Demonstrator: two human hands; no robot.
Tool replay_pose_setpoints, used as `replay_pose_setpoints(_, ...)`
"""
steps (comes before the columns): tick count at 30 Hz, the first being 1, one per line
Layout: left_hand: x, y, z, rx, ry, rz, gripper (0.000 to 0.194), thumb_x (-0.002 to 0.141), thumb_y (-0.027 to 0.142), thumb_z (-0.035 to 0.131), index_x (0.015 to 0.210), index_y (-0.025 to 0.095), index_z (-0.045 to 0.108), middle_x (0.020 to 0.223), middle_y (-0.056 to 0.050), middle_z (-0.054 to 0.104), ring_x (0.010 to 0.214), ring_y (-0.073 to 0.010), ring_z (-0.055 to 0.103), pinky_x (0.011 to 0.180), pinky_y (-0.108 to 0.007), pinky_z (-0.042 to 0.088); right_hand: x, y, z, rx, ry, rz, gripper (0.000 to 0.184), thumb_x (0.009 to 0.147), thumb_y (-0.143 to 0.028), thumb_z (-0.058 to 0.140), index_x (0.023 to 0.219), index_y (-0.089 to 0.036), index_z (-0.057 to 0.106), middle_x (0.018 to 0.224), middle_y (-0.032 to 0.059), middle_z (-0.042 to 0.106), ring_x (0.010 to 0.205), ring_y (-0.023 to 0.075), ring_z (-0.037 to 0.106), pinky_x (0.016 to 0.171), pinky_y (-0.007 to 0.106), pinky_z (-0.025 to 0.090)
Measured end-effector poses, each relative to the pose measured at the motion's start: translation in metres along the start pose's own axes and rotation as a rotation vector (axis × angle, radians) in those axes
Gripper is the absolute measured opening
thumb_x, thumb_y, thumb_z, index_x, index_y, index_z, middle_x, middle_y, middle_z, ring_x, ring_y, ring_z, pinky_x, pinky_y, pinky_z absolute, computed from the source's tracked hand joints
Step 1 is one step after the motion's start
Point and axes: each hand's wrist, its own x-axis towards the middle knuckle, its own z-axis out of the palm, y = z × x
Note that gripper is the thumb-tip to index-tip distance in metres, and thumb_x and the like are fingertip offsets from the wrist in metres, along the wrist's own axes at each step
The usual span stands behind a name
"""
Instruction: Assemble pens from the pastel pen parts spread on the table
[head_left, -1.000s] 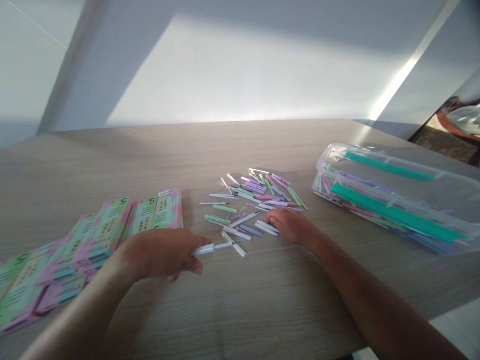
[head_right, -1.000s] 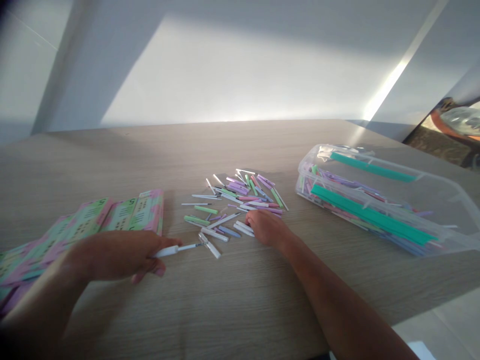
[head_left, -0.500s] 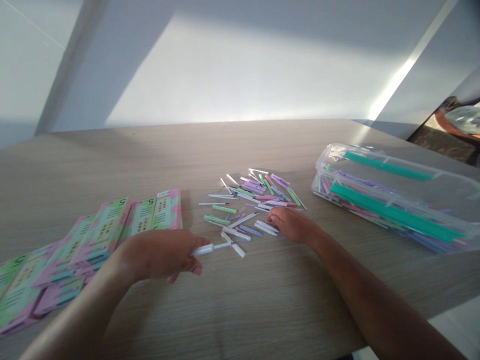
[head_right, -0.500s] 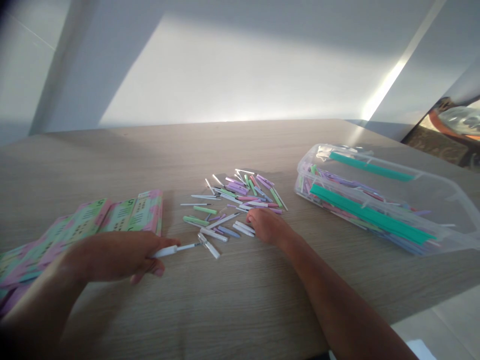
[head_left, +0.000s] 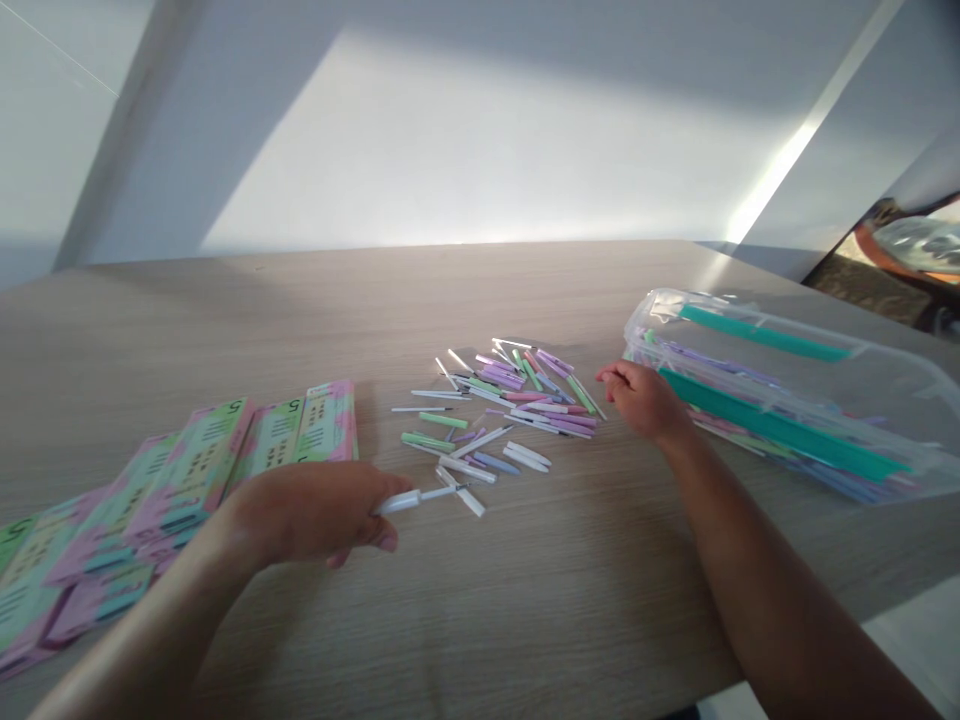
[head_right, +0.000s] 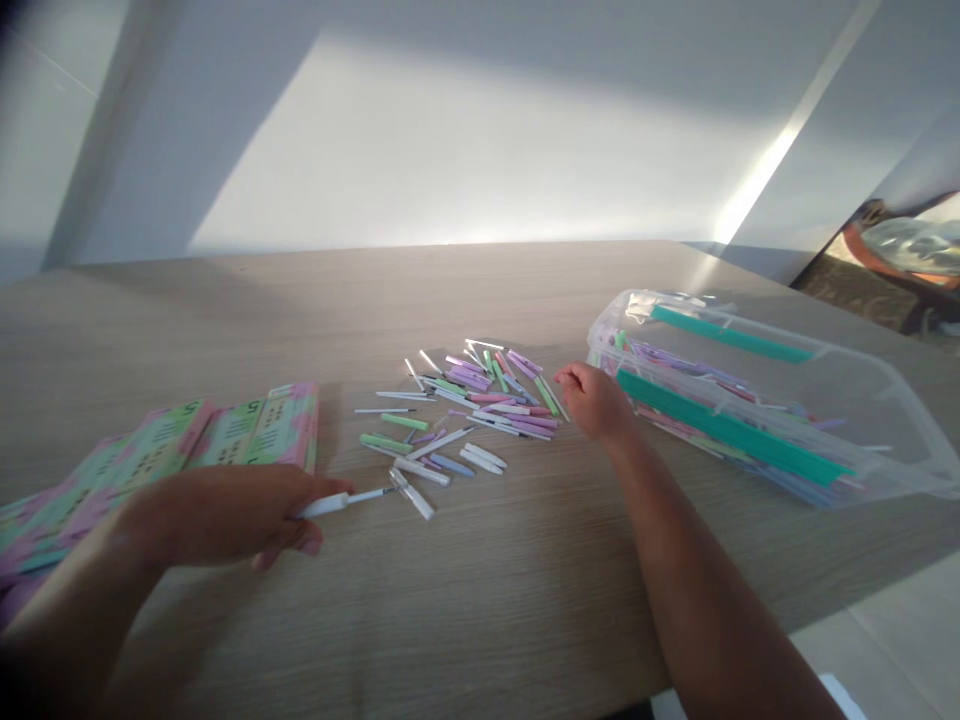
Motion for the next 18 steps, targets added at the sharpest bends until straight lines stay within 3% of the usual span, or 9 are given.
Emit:
replay_pose_setpoints(5,0.0005,0.0006,-0.0007,-0.014,-0.013,-0.013,0.027,0.075,0.025,0.047,0.098,0.021,0.059,0.055,0.001,0.062,0.059,-0.0205,0.062,0.057,-0.027,0.040,0.0043,0.0148,-0.0031,0.025,-0.012,0.000,0.028,0.085,-0.030,0.039,0.088,-0.016,0.064,0.064,0.0017,0.062,0.060,0.0148,0.055,0.056,0.024,0.037)
replay_pose_setpoints(12,0.0023,-0.0008,-0.0002,0.041,0.002,-0.029,0.029,0.076,0.025,0.045,0.100,0.020,0.060,0.060,-0.001,0.063,0.061,-0.0215,0.063,0.060,-0.029,0.042,0.0025,0.0095,-0.0009,0.038,-0.089,-0.024,0.026,0.085,-0.033,0.041,0.082,-0.017,0.062,0.061,0.0002,0.060,0.059,0.0138,0.054,0.055,0.023,0.035)
replay_pose_setpoints(18,0.0043,-0.0052,0.0009,0.059,0.027,-0.038,0.031,0.075,0.026,0.046,0.102,0.021,0.061,0.058,-0.001,0.062,0.060,-0.0206,0.062,0.057,-0.027,0.041,0.0016,0.0096,0.0019,0.022,-0.094,-0.043,0.025,0.084,-0.032,0.042,0.085,-0.017,0.062,0.072,0.0028,0.064,0.063,0.0141,0.054,0.057,0.022,0.035)
